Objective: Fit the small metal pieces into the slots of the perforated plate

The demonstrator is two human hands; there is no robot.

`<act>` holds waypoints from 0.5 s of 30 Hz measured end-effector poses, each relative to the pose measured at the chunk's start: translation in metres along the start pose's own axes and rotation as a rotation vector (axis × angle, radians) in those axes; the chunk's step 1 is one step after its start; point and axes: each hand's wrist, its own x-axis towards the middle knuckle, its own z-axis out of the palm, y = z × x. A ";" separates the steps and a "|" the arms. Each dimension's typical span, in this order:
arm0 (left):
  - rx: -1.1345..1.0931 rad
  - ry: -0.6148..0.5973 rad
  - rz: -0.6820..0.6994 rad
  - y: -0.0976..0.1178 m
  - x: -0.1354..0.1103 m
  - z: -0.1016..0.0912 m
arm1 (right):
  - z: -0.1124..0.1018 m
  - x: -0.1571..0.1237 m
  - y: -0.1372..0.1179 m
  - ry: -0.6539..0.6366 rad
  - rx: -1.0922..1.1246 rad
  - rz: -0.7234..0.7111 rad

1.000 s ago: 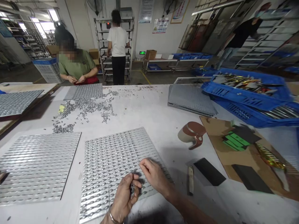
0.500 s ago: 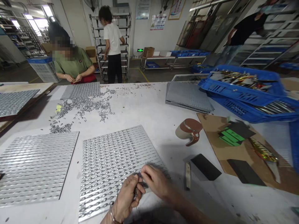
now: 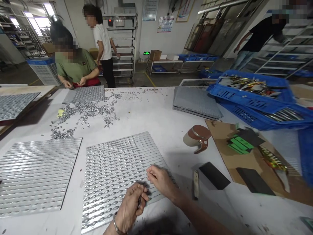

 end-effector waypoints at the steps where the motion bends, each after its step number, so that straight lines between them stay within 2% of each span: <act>1: -0.004 -0.007 -0.002 -0.001 0.001 0.000 | 0.003 0.002 0.001 -0.016 0.080 0.056; 4: -0.006 -0.009 -0.005 -0.006 0.005 -0.001 | 0.014 0.008 0.002 -0.006 0.142 0.109; 8: -0.014 0.012 0.003 -0.008 0.009 -0.004 | 0.021 0.016 0.004 0.061 -0.103 -0.010; 12: -0.041 0.028 0.028 -0.008 0.010 -0.005 | 0.015 0.016 -0.002 0.074 -0.178 0.011; 15: -0.055 0.054 0.011 -0.009 0.010 -0.007 | 0.006 -0.001 -0.021 0.064 -0.119 -0.014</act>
